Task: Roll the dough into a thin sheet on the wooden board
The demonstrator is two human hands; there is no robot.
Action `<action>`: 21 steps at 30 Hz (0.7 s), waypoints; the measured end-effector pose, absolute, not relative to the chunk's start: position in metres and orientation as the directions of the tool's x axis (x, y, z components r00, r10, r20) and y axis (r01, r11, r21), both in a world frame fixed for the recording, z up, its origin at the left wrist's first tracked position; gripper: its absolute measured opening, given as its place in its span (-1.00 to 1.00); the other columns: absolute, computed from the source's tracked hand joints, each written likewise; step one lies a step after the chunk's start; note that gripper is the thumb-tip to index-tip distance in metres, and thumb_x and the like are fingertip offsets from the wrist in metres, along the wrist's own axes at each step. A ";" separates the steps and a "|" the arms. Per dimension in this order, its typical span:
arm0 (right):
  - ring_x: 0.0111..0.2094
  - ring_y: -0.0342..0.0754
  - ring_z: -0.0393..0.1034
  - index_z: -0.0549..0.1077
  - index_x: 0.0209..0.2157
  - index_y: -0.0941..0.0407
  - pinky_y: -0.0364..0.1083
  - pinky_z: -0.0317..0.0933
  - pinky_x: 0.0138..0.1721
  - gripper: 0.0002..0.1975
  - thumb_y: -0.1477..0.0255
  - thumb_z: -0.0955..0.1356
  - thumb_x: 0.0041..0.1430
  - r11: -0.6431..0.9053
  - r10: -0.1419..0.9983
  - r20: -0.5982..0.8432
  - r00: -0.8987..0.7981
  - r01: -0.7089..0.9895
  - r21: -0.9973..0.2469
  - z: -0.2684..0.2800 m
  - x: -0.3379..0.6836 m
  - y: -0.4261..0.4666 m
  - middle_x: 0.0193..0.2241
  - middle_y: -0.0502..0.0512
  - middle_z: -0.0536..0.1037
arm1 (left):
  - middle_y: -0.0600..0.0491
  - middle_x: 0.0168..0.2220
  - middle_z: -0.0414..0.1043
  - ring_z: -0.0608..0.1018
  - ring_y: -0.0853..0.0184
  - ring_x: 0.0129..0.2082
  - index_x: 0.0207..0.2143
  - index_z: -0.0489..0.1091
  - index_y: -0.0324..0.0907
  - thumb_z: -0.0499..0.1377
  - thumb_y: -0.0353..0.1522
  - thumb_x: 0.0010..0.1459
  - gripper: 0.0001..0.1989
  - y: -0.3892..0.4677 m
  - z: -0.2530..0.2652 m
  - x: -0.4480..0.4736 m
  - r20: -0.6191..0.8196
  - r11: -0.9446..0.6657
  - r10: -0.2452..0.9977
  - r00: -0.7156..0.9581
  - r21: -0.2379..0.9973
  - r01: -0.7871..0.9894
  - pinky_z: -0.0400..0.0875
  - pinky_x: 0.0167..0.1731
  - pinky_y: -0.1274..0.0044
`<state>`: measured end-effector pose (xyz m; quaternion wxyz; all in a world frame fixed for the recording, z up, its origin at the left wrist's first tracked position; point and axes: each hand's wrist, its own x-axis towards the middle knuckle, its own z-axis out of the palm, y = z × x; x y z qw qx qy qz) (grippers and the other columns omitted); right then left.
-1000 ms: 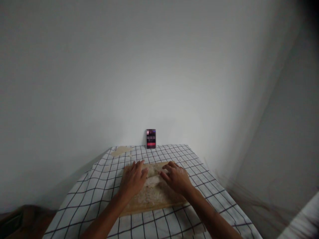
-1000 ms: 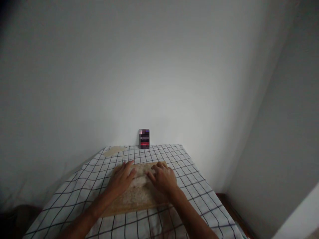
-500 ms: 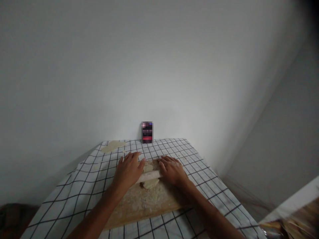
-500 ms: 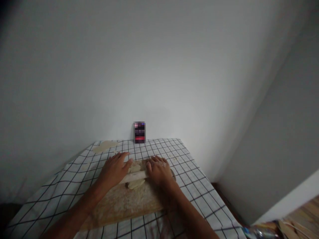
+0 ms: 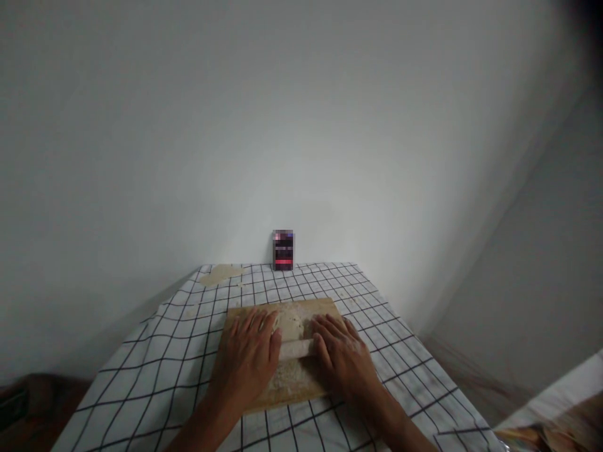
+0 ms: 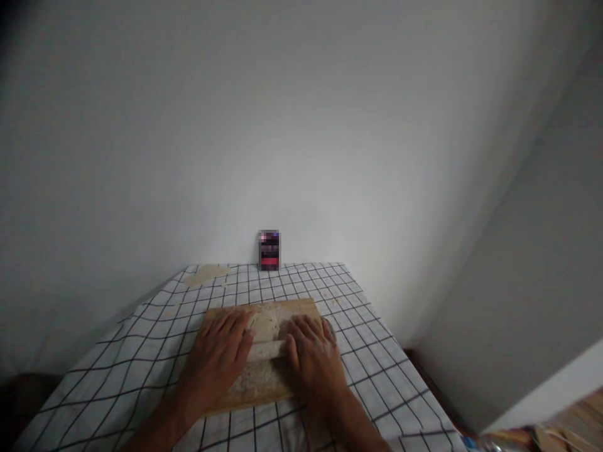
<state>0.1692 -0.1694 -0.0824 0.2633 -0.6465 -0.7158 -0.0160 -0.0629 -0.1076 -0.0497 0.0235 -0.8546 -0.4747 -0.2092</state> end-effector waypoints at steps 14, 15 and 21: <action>0.20 0.17 0.55 0.68 -0.06 0.07 0.12 0.31 0.23 -0.46 0.22 0.10 0.63 0.185 0.968 0.213 -0.136 0.955 -0.233 -0.023 0.171 -0.046 0.09 0.25 0.70 | -0.20 -0.05 0.72 0.70 0.07 0.01 0.01 0.56 -0.22 -0.13 -0.29 0.56 -0.55 -0.054 -0.001 -0.045 0.292 -0.358 0.901 0.321 0.081 0.930 0.42 0.09 0.26; 0.14 0.17 0.59 0.68 -0.07 0.08 0.10 0.34 0.17 -0.45 0.21 0.10 0.63 0.180 0.974 0.179 -0.140 0.956 -0.233 -0.019 0.170 -0.038 0.06 0.26 0.71 | -0.19 -0.05 0.72 0.71 0.08 0.00 0.01 0.56 -0.22 -0.13 -0.28 0.56 -0.55 -0.049 0.002 -0.044 0.281 -0.343 0.908 0.310 0.074 0.936 0.42 0.07 0.27; 0.07 0.17 0.61 0.65 -0.07 0.09 0.01 0.34 0.02 -0.44 0.16 0.10 0.62 0.197 0.980 0.010 -0.200 0.949 -0.248 -0.015 0.165 0.005 0.01 0.29 0.72 | -0.15 -0.02 0.74 0.72 0.03 0.03 0.01 0.56 -0.18 -0.11 -0.26 0.56 -0.56 -0.026 0.004 -0.042 0.233 -0.291 0.932 0.276 0.030 0.956 0.45 0.03 0.24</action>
